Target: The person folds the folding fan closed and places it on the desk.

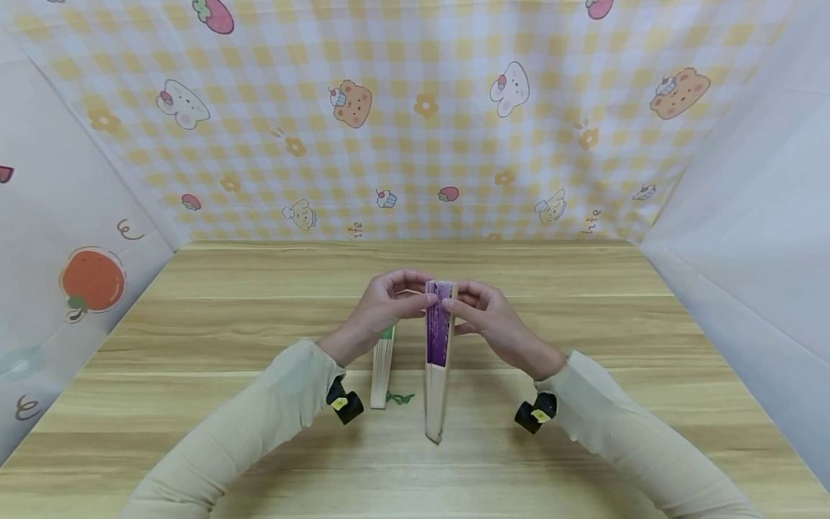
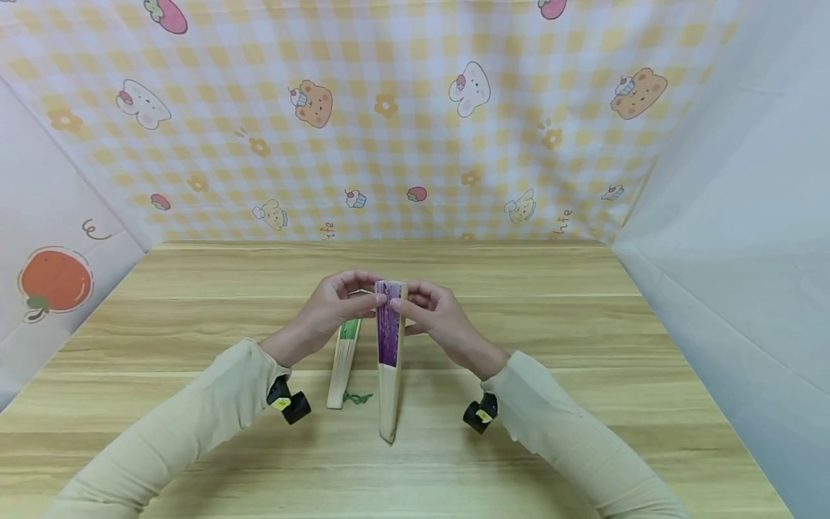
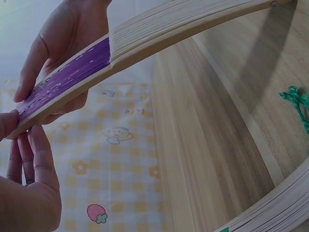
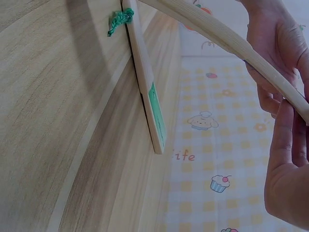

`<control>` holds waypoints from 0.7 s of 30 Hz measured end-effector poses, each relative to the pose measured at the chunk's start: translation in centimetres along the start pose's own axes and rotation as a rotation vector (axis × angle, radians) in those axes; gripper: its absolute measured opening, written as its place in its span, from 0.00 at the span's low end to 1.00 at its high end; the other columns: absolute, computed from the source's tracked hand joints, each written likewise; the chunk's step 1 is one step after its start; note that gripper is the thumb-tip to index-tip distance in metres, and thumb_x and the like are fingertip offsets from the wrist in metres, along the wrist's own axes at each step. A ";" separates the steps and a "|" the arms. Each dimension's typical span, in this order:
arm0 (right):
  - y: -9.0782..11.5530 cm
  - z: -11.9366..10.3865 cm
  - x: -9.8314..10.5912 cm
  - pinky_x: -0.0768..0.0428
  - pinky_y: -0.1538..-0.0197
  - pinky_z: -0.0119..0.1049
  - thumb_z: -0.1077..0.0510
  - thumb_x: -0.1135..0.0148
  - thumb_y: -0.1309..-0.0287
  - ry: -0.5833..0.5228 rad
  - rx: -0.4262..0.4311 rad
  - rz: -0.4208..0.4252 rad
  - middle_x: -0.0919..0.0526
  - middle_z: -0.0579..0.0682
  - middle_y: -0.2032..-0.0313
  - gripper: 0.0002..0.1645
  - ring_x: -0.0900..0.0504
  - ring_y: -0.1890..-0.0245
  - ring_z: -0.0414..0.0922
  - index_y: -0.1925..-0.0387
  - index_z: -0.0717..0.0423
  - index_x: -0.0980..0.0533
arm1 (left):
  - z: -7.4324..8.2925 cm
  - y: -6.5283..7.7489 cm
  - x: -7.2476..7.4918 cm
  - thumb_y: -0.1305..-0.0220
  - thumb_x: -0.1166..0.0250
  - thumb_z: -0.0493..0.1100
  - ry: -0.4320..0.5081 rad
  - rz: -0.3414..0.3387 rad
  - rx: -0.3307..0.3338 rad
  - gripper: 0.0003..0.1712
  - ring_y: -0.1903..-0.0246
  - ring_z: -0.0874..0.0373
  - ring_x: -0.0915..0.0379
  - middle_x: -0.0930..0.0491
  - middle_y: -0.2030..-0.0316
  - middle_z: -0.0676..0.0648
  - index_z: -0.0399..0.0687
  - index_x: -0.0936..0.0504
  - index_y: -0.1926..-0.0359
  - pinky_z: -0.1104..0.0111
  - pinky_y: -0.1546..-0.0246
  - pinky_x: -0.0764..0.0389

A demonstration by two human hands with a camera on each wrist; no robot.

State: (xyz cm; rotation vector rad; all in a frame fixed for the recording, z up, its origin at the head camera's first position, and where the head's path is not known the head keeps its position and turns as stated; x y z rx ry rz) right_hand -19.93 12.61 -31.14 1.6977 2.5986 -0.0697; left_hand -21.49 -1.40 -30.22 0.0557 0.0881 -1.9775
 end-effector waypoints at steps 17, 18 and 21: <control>-0.7 0.3 0.1 0.22 0.58 0.43 0.55 0.46 0.41 0.011 0.000 -0.009 0.25 0.51 0.65 0.16 0.24 0.65 0.42 0.56 0.63 0.31 | -0.3 -0.6 0.1 0.45 0.40 0.33 0.000 -0.016 0.003 0.18 0.66 0.58 0.26 0.26 0.63 0.46 0.34 0.29 0.52 0.60 0.56 0.24; -0.9 0.3 0.2 0.22 0.58 0.43 0.55 0.46 0.41 0.011 0.000 -0.007 0.25 0.51 0.65 0.16 0.24 0.65 0.42 0.56 0.63 0.31 | -0.4 -0.8 0.2 0.45 0.40 0.33 0.002 -0.014 0.005 0.18 0.65 0.58 0.26 0.26 0.63 0.46 0.34 0.29 0.52 0.59 0.55 0.25; -1.4 0.3 0.4 0.22 0.57 0.44 0.55 0.46 0.41 0.015 -0.001 -0.001 0.25 0.51 0.64 0.19 0.23 0.64 0.43 0.53 0.64 0.32 | -0.4 -1.2 0.4 0.44 0.40 0.34 0.006 -0.009 0.013 0.19 0.64 0.57 0.27 0.27 0.62 0.45 0.35 0.30 0.51 0.58 0.53 0.26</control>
Point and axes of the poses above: each hand's wrist, its own y-axis away from the middle knuckle, its own x-axis out of the back of the hand, z = x × y, the point moved 6 cm from there along -y, towards the middle knuckle
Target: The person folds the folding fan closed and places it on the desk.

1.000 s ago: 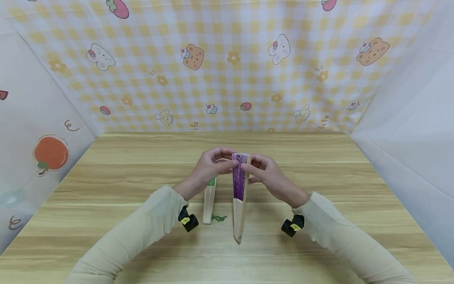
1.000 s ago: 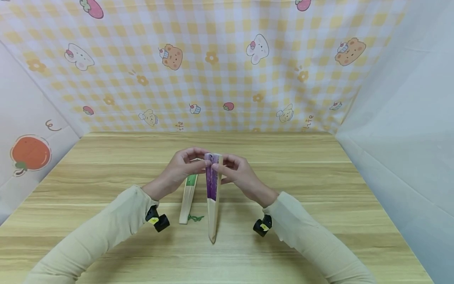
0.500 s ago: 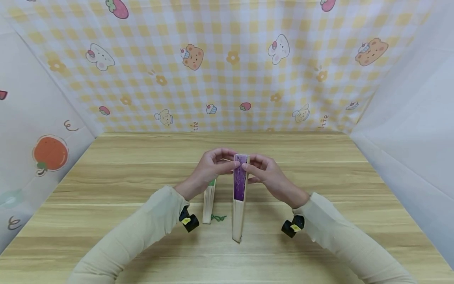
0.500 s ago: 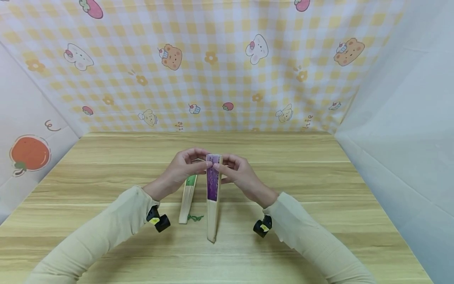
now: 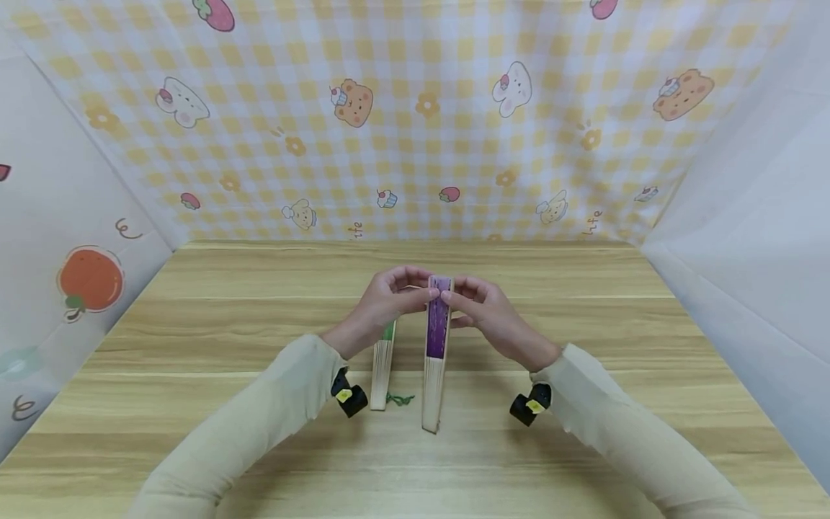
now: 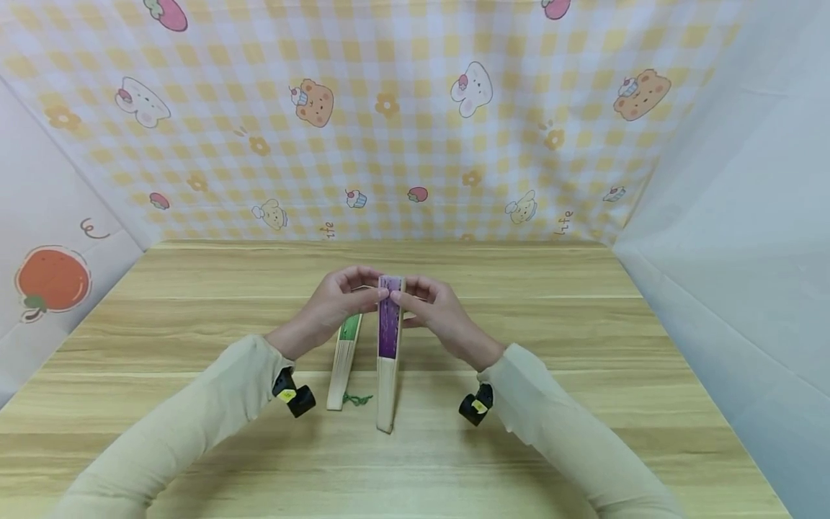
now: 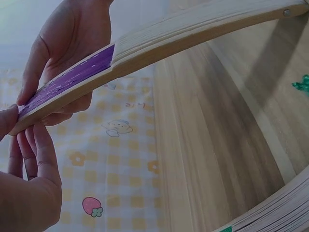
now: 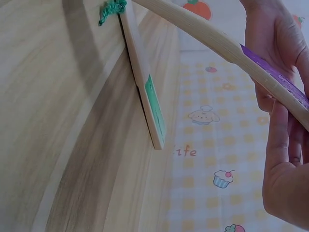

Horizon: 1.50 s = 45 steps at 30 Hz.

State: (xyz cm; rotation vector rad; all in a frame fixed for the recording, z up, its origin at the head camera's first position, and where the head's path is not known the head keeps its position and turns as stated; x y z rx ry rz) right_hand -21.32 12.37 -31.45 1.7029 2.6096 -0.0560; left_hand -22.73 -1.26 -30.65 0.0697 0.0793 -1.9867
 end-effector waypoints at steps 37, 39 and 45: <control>-6.5 6.1 3.7 0.22 0.56 0.37 0.60 0.46 0.42 -0.046 -0.297 0.237 0.26 0.52 0.60 0.16 0.23 0.66 0.42 0.53 0.65 0.31 | -6.8 -6.9 2.7 0.43 0.40 0.36 0.059 0.167 0.286 0.19 0.56 0.52 0.27 0.26 0.54 0.42 0.41 0.29 0.49 0.66 0.56 0.24; -6.7 6.4 3.8 0.23 0.56 0.37 0.60 0.45 0.42 -0.028 -0.314 0.241 0.25 0.53 0.58 0.17 0.23 0.65 0.42 0.53 0.65 0.31 | -7.0 -6.9 2.7 0.43 0.41 0.35 0.050 0.169 0.300 0.21 0.56 0.51 0.27 0.27 0.53 0.41 0.42 0.31 0.47 0.65 0.55 0.24; -7.0 7.3 4.3 0.23 0.55 0.37 0.60 0.45 0.43 0.020 -0.355 0.257 0.24 0.55 0.56 0.20 0.23 0.65 0.42 0.49 0.63 0.31 | -7.5 -7.0 2.6 0.43 0.42 0.32 0.010 0.178 0.323 0.23 0.55 0.50 0.28 0.28 0.51 0.40 0.43 0.32 0.46 0.65 0.56 0.24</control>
Point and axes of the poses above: each hand's wrist, its own y-axis away from the middle knuckle, its own x-axis out of the back of the hand, z = x × y, the point moved 6 cm from there along -y, towards the middle knuckle
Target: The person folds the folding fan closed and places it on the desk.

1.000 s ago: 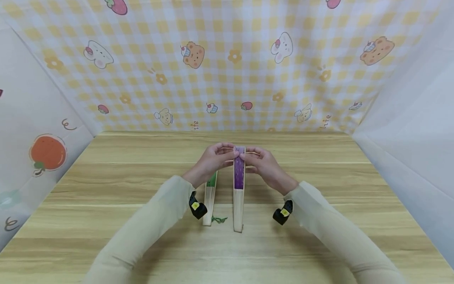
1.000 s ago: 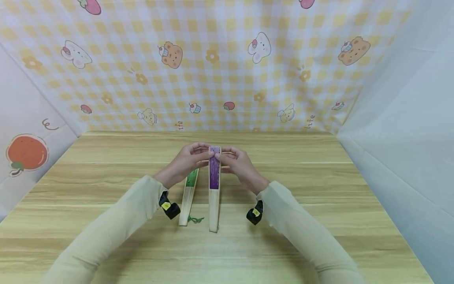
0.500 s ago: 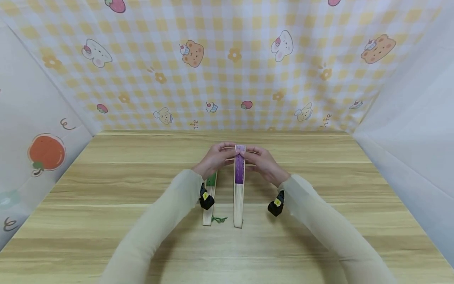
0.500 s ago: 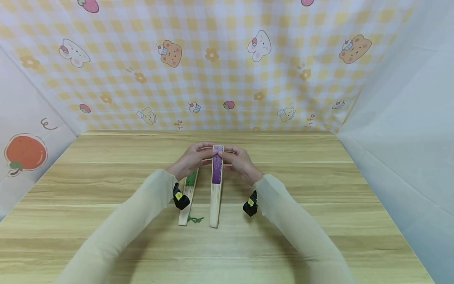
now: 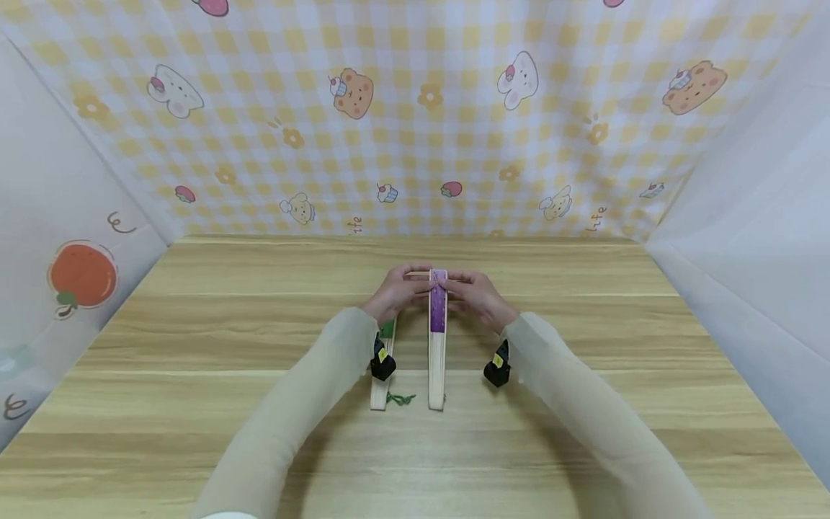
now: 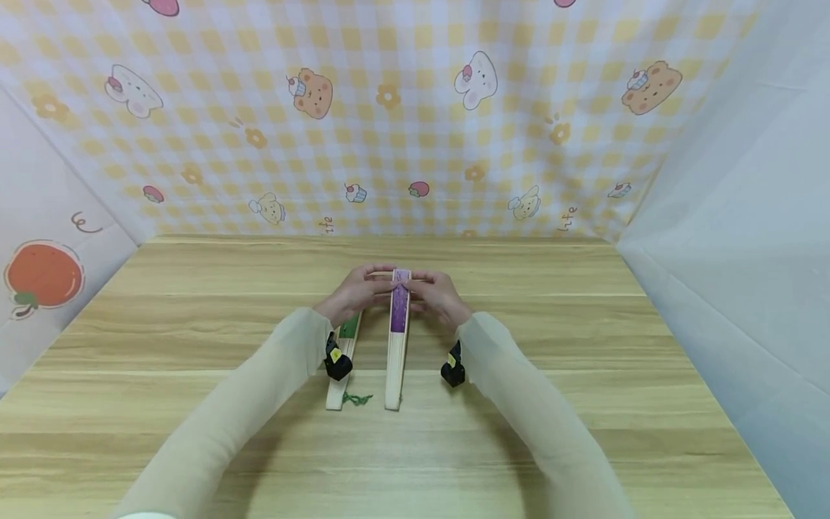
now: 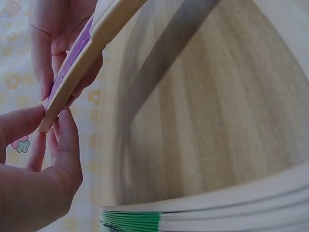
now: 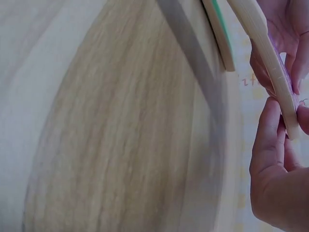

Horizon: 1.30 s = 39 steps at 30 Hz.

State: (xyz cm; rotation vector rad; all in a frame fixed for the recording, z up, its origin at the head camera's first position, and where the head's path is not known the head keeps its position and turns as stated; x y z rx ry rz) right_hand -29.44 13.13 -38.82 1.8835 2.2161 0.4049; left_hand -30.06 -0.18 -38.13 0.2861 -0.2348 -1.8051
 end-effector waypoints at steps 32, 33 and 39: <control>-1.3 1.2 -0.3 0.23 0.54 0.37 0.72 0.44 0.49 0.126 -0.002 -0.015 0.30 0.64 0.50 0.28 0.24 0.56 0.50 0.45 0.66 0.38 | -2.0 -0.9 -0.1 0.41 0.46 0.28 -0.003 -0.031 0.116 0.25 0.50 0.49 0.32 0.34 0.47 0.37 0.34 0.37 0.41 0.65 0.50 0.28; -1.3 1.2 -0.3 0.23 0.53 0.37 0.72 0.44 0.49 0.131 0.000 -0.014 0.30 0.63 0.50 0.28 0.25 0.56 0.50 0.45 0.66 0.38 | -2.0 -0.9 -0.1 0.41 0.46 0.28 -0.002 -0.033 0.118 0.25 0.50 0.49 0.33 0.34 0.46 0.36 0.34 0.37 0.41 0.65 0.50 0.28; -1.3 1.1 -0.4 0.24 0.53 0.37 0.71 0.44 0.48 0.155 0.005 -0.007 0.30 0.62 0.50 0.27 0.26 0.55 0.50 0.45 0.66 0.37 | -2.1 -0.9 0.1 0.42 0.45 0.28 -0.019 -0.011 0.114 0.23 0.51 0.49 0.32 0.32 0.49 0.37 0.34 0.35 0.44 0.66 0.52 0.27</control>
Point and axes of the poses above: each hand's wrist, its own y-axis away from the middle knuckle, its own x-axis out of the back of the hand, z = x × y, the point moved 6 cm from there along -y, towards the middle knuckle
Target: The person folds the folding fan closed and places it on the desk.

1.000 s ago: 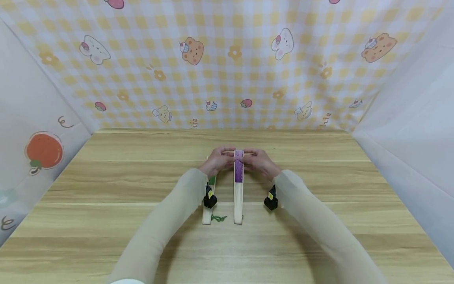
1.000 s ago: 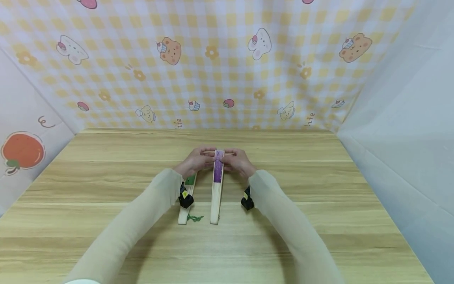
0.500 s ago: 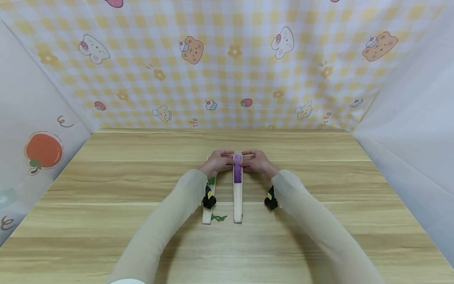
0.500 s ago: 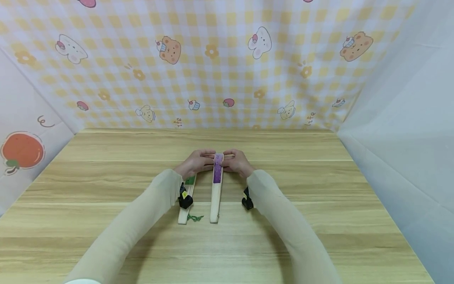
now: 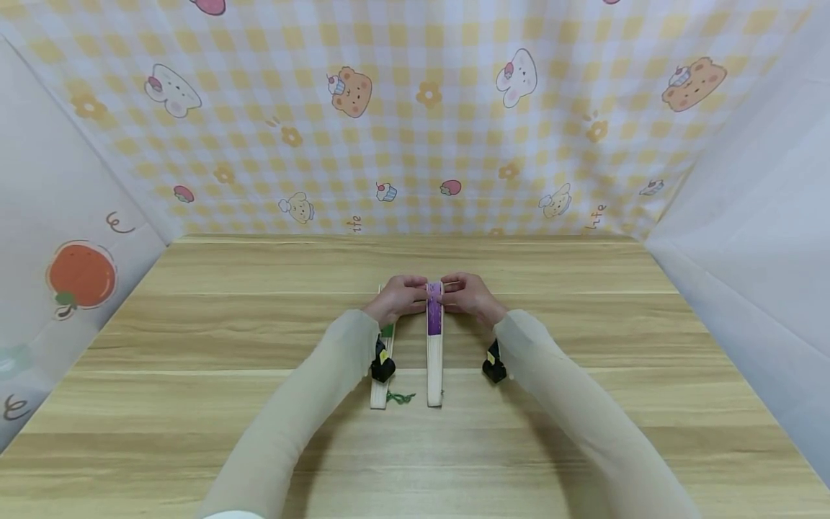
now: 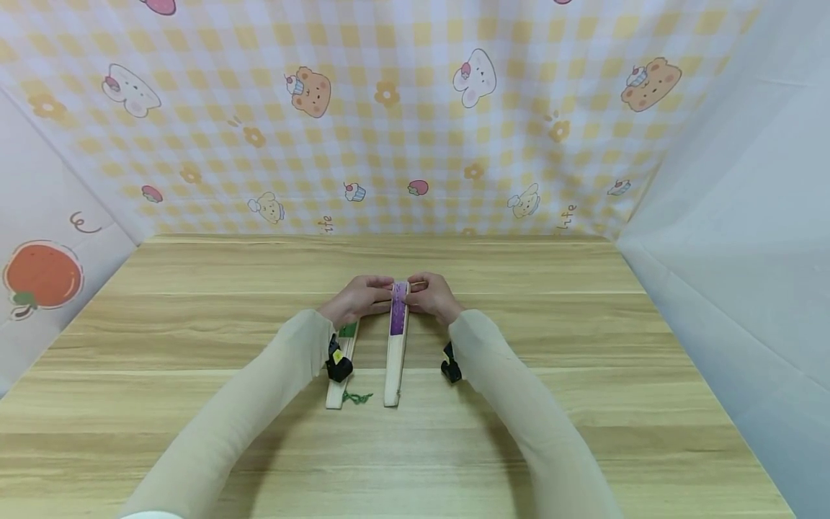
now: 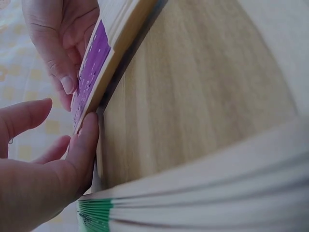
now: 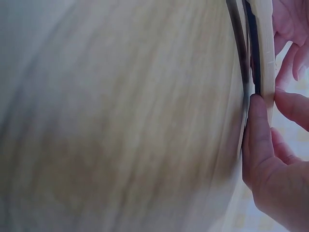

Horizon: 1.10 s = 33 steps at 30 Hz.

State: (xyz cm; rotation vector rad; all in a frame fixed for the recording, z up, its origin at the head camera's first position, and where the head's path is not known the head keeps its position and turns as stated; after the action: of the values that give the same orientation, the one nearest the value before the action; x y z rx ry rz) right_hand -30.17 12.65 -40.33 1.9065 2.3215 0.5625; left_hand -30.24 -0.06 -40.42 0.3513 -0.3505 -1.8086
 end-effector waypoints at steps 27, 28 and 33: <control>1.1 -0.6 0.7 0.23 0.53 0.37 0.67 0.43 0.47 0.137 0.128 -0.025 0.32 0.64 0.49 0.26 0.31 0.50 0.55 0.45 0.68 0.37 | 1.0 1.1 0.9 0.42 0.44 0.31 -0.126 -0.038 -0.059 0.28 0.47 0.49 0.34 0.36 0.43 0.40 0.39 0.39 0.39 0.66 0.50 0.28; 1.3 -0.8 0.8 0.23 0.53 0.38 0.66 0.43 0.46 0.166 0.150 -0.022 0.32 0.64 0.49 0.26 0.31 0.49 0.55 0.45 0.68 0.36 | 1.2 1.3 1.1 0.41 0.44 0.32 -0.131 -0.042 -0.078 0.28 0.47 0.49 0.35 0.36 0.43 0.39 0.38 0.40 0.39 0.66 0.50 0.28; 2.5 -1.7 1.1 0.23 0.54 0.38 0.63 0.44 0.45 0.260 0.215 0.000 0.30 0.63 0.49 0.25 0.30 0.49 0.55 0.46 0.67 0.36 | 2.0 2.2 1.7 0.40 0.44 0.36 -0.156 -0.041 -0.150 0.28 0.46 0.50 0.36 0.37 0.43 0.40 0.37 0.41 0.39 0.66 0.47 0.31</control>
State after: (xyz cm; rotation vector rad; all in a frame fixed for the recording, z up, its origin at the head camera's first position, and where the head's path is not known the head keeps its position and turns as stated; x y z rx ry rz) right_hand -28.58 13.74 -37.78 2.0313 2.6407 0.6165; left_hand -29.55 -2.21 -37.79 0.1131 -0.3153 -1.8949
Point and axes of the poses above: each hand's wrist, its own y-axis away from the middle knuckle, its own x-axis out of the back of the hand, z = x × y, the point moved 6 cm from there along -y, towards the middle knuckle
